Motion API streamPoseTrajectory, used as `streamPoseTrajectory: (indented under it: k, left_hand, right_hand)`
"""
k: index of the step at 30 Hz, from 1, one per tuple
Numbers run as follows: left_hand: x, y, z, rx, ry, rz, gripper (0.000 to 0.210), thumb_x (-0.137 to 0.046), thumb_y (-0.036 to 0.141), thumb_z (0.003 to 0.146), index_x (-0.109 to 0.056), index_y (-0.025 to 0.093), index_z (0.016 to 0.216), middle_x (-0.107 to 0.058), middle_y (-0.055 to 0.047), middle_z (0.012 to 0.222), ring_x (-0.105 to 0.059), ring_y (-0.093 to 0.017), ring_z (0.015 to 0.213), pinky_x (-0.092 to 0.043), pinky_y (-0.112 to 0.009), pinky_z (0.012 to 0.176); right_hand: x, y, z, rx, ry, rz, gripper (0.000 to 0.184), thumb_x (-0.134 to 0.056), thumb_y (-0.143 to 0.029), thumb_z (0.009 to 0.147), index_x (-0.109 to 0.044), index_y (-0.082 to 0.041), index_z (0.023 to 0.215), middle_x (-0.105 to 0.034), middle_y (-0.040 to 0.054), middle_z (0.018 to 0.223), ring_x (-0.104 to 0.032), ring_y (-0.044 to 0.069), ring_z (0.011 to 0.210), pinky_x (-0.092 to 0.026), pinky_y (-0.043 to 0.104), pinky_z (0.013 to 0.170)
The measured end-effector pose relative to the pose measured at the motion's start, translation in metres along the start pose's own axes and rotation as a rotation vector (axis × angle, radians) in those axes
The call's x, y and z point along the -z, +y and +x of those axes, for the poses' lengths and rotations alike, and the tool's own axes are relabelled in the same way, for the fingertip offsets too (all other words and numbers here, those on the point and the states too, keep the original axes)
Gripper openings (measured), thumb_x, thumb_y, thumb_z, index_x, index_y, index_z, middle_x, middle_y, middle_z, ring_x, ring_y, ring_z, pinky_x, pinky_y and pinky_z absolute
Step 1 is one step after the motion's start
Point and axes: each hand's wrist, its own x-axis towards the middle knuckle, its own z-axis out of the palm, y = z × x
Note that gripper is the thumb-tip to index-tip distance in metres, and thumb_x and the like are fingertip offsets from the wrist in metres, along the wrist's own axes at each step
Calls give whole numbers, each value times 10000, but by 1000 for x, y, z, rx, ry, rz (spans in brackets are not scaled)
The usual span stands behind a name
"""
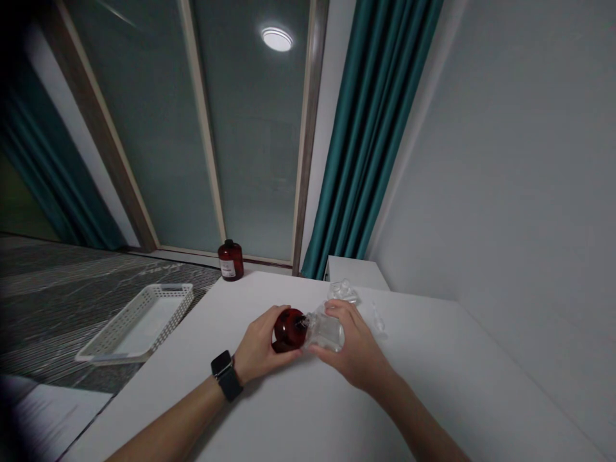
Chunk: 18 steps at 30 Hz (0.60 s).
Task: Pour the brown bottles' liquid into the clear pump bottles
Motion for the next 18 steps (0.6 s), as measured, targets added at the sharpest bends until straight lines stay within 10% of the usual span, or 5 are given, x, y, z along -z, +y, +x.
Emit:
streamPoseTrajectory:
  k: [18]
  left_hand:
    - [0,0,1,16,5,-72,701,-768,498,705,-454,204,1259,-628,-119,1184,-636,-299,1066,-530,-456,934]
  right_hand:
    - [3,0,3,25,-8,-5,483,-770,-253,715,-518,-249,1127,-623,127,1185,-633,308,1113,-541,514,938]
